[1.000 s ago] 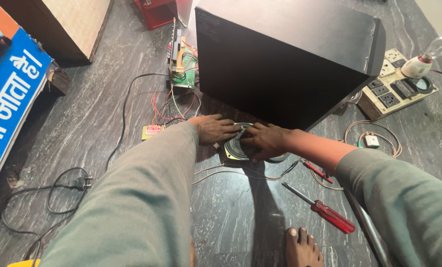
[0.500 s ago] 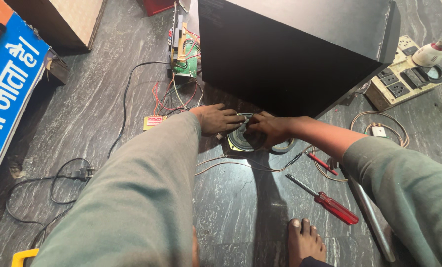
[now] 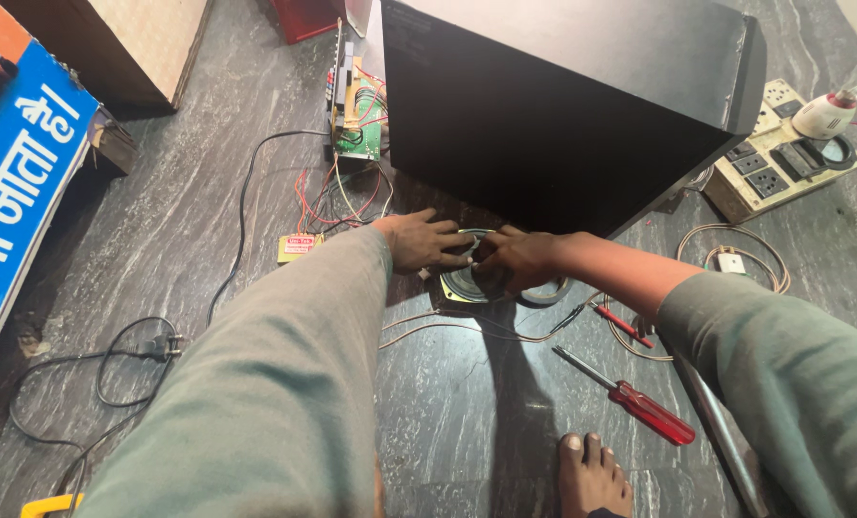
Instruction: The person connects wires to a circuit board and a transformer, then secures a speaker to a black enclosure using electrical tape. The person handles wires, a speaker, a circuit board, and a transformer.
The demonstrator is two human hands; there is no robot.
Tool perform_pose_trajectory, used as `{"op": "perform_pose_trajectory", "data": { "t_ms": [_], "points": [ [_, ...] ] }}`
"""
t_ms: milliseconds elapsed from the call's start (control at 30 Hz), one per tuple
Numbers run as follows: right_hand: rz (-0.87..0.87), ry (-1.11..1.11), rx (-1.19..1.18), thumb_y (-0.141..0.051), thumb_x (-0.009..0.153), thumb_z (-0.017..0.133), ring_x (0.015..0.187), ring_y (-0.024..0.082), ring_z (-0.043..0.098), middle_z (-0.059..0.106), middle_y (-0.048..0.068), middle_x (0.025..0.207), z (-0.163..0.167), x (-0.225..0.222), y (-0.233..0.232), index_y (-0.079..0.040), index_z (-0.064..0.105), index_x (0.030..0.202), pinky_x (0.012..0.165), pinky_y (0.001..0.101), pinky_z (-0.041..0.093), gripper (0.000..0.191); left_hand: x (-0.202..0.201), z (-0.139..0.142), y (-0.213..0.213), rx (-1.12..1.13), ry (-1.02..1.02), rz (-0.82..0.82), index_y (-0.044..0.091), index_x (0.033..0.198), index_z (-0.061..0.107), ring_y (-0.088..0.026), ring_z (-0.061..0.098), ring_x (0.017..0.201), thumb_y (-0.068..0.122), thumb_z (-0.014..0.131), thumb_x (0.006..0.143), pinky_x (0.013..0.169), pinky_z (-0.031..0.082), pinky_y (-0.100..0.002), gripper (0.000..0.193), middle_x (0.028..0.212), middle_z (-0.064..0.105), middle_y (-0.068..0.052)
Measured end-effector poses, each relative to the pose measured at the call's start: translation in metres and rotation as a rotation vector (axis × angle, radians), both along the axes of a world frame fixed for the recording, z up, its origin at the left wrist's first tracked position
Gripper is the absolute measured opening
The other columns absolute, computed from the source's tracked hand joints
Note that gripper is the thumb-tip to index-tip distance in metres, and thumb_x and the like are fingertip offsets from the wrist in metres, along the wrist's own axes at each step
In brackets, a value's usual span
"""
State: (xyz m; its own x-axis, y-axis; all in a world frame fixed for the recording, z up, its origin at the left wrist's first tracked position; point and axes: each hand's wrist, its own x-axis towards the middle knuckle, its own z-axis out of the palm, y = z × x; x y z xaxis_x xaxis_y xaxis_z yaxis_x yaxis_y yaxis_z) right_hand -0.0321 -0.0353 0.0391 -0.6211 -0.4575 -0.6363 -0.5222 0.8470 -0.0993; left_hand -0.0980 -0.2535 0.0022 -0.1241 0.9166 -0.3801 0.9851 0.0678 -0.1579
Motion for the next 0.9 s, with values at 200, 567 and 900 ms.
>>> {"op": "perform_pose_trajectory", "data": {
  "t_ms": [200, 567, 900],
  "points": [
    [0.045, 0.013, -0.038, -0.026, 0.074, 0.08, 0.144, 0.028, 0.035, 0.036, 0.003, 0.155, -0.003, -0.005, 0.003, -0.029, 0.058, 0.144, 0.116, 0.0462, 0.042, 0.073, -0.002, 0.0, 0.002, 0.027, 0.029, -0.05, 0.033, 0.159, 0.03, -0.027, 0.037, 0.14, 0.042, 0.073, 0.087, 0.106, 0.042, -0.053, 0.084, 0.161, 0.029, -0.005],
    [-0.074, -0.055, -0.031, -0.039, 0.074, 0.081, 0.151, 0.031, 0.023, 0.031, 0.007, 0.156, -0.009, -0.003, 0.006, -0.016, 0.04, 0.15, 0.114, 0.0534, 0.043, 0.09, -0.002, 0.007, 0.006, 0.063, 0.074, -0.129, 0.031, 0.152, 0.039, -0.025, 0.043, 0.135, 0.047, 0.079, 0.079, 0.102, 0.045, -0.051, 0.085, 0.15, 0.039, -0.003],
    [-0.072, -0.073, -0.002, -0.044, 0.077, 0.079, 0.155, 0.029, 0.017, 0.027, 0.007, 0.16, -0.003, -0.003, 0.006, -0.019, 0.042, 0.152, 0.117, 0.0541, 0.041, 0.087, -0.002, 0.004, 0.009, 0.034, 0.096, -0.151, 0.032, 0.153, 0.032, -0.028, 0.042, 0.135, 0.045, 0.08, 0.081, 0.101, 0.045, -0.058, 0.088, 0.146, 0.038, -0.006]
  ]
}}
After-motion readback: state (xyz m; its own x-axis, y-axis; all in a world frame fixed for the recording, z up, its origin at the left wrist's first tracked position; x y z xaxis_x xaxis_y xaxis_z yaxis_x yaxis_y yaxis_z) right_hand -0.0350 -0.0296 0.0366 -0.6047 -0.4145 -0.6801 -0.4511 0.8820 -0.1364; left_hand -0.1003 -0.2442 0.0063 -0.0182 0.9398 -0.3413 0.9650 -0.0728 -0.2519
